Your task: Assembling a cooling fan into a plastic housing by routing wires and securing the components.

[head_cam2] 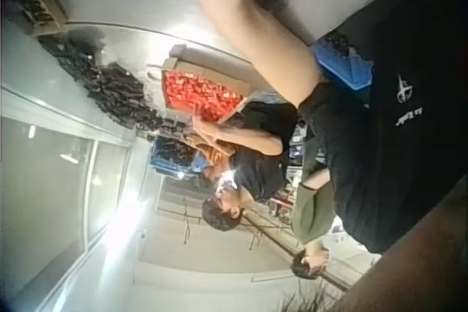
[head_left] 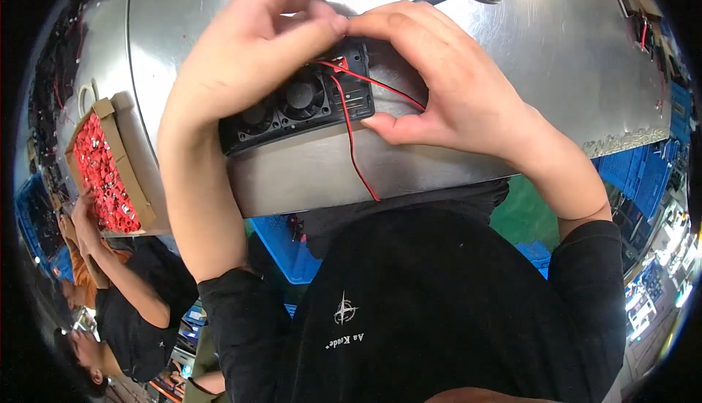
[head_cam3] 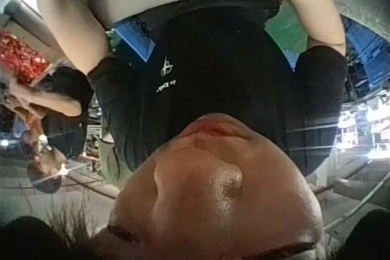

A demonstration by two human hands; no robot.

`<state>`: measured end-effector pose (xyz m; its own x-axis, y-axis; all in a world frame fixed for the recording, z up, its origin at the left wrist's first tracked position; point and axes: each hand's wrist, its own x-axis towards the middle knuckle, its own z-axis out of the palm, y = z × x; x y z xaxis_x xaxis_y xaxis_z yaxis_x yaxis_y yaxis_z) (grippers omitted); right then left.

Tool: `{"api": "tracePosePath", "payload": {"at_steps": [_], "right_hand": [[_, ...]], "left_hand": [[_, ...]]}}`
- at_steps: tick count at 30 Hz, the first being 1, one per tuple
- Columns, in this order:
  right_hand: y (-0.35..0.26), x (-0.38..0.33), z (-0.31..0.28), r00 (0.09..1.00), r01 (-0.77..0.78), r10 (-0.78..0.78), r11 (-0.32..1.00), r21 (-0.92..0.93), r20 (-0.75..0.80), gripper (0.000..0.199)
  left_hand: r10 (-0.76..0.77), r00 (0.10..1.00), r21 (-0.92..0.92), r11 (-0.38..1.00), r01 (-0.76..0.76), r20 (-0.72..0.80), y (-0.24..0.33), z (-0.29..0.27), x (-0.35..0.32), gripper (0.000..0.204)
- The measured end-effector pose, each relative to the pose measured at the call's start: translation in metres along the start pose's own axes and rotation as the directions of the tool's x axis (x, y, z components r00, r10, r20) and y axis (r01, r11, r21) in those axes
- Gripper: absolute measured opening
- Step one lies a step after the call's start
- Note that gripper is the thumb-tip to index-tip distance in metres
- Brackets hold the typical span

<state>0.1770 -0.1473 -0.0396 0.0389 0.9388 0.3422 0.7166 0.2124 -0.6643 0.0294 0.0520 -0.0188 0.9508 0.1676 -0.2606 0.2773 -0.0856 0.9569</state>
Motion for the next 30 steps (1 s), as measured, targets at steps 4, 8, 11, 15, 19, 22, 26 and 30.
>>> {"api": "tracePosePath", "payload": {"at_steps": [4,8,11,15,19,22,26,30], "right_hand": [[0.000,-0.001,-0.003,1.000,-0.009,0.009,1.000,0.003,0.011,0.072],[-0.004,-0.001,-0.002,1.000,0.013,-0.013,1.000,-0.025,0.011,0.069],[-0.004,-0.002,0.002,0.999,0.043,-0.043,0.999,-0.026,-0.012,0.068],[-0.001,-0.004,0.003,0.996,0.070,-0.072,0.997,-0.035,-0.058,0.067],[-0.002,-0.003,0.001,0.996,0.065,-0.067,0.997,-0.045,-0.058,0.067],[-0.001,-0.004,0.002,0.995,0.073,-0.077,0.994,-0.077,-0.055,0.069],[-0.003,-0.003,-0.001,0.992,0.120,-0.123,0.986,-0.117,-0.025,0.072],[-0.004,-0.004,-0.011,0.983,0.182,-0.182,0.979,-0.091,0.010,0.074]], "left_hand": [[0.109,0.993,0.319,0.940,-0.120,0.053,0.012,0.011,-0.004,0.041],[0.328,0.938,0.443,0.829,-0.341,0.107,0.010,0.006,-0.008,0.049],[0.391,0.904,0.593,0.692,-0.412,0.170,0.016,0.005,-0.013,0.048],[0.495,0.861,0.733,0.543,-0.410,0.115,0.020,0.016,-0.027,0.048],[0.500,0.862,0.803,0.476,-0.358,0.087,0.018,0.024,-0.052,0.043],[0.502,0.856,0.869,0.364,-0.335,0.119,0.011,0.036,-0.061,0.030],[0.507,0.861,0.848,0.436,-0.302,0.045,0.009,0.037,-0.065,0.024],[0.462,0.885,0.860,0.428,-0.278,0.056,0.016,0.040,-0.069,0.023]]}}
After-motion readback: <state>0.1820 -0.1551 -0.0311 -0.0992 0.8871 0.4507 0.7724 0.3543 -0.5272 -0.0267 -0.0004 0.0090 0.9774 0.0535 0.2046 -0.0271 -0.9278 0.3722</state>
